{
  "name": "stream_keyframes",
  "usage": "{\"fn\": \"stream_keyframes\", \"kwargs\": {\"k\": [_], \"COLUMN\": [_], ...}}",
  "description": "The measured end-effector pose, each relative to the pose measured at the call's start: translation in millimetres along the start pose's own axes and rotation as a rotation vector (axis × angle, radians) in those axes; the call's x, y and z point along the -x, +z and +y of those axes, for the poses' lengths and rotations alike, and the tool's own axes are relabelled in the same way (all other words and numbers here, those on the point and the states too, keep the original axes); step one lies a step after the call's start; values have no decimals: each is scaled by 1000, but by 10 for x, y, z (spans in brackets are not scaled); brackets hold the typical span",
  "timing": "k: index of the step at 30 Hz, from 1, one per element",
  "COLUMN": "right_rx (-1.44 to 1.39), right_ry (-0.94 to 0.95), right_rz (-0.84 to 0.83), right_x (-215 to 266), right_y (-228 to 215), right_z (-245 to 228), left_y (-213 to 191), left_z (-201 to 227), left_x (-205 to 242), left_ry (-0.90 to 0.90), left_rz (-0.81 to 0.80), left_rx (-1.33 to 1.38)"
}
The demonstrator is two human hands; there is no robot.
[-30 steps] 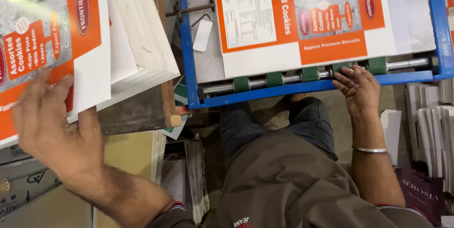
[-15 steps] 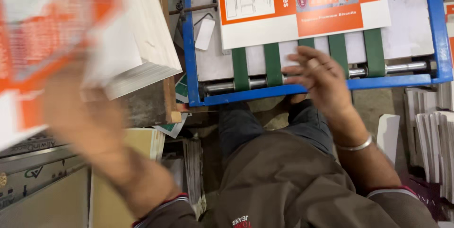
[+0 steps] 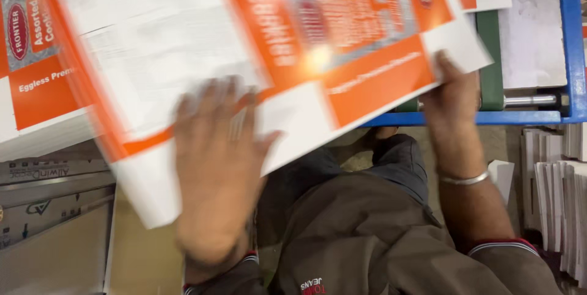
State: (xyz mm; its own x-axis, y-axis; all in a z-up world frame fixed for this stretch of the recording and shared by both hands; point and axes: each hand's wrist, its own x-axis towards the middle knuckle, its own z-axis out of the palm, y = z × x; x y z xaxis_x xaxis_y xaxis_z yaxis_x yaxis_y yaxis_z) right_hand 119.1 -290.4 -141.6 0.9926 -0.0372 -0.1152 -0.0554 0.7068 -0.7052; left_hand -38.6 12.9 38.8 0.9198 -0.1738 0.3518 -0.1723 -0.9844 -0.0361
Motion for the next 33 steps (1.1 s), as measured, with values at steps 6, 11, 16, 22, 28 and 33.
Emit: {"fn": "stream_keyframes", "kwargs": {"k": [6,11,16,22,28,33], "right_rx": [97,211,301,376,390,500], "right_ry": [-240,-385,-362,-295,-293,-405], "right_rz": [206,302,348,401,444,330], "right_x": [-597,-666,-279,498,980,873], "right_y": [-1397,-2223,-2427,-2495,-2256,-1958], "right_z": [-56,-140,-142,-126,-168,-234], "left_y": [73,118,128,158,239,233], "left_z": [-765,-993,-1029,-1089,-1198,-1205], "left_x": [-45,-102,-78,-58,43,18], "left_ry": [-96,-113,-79,-63,-76,-98], "left_rz": [94,132,224,291,287,298], "left_rx": [-179,-157,-198,-169,-180,-179]}}
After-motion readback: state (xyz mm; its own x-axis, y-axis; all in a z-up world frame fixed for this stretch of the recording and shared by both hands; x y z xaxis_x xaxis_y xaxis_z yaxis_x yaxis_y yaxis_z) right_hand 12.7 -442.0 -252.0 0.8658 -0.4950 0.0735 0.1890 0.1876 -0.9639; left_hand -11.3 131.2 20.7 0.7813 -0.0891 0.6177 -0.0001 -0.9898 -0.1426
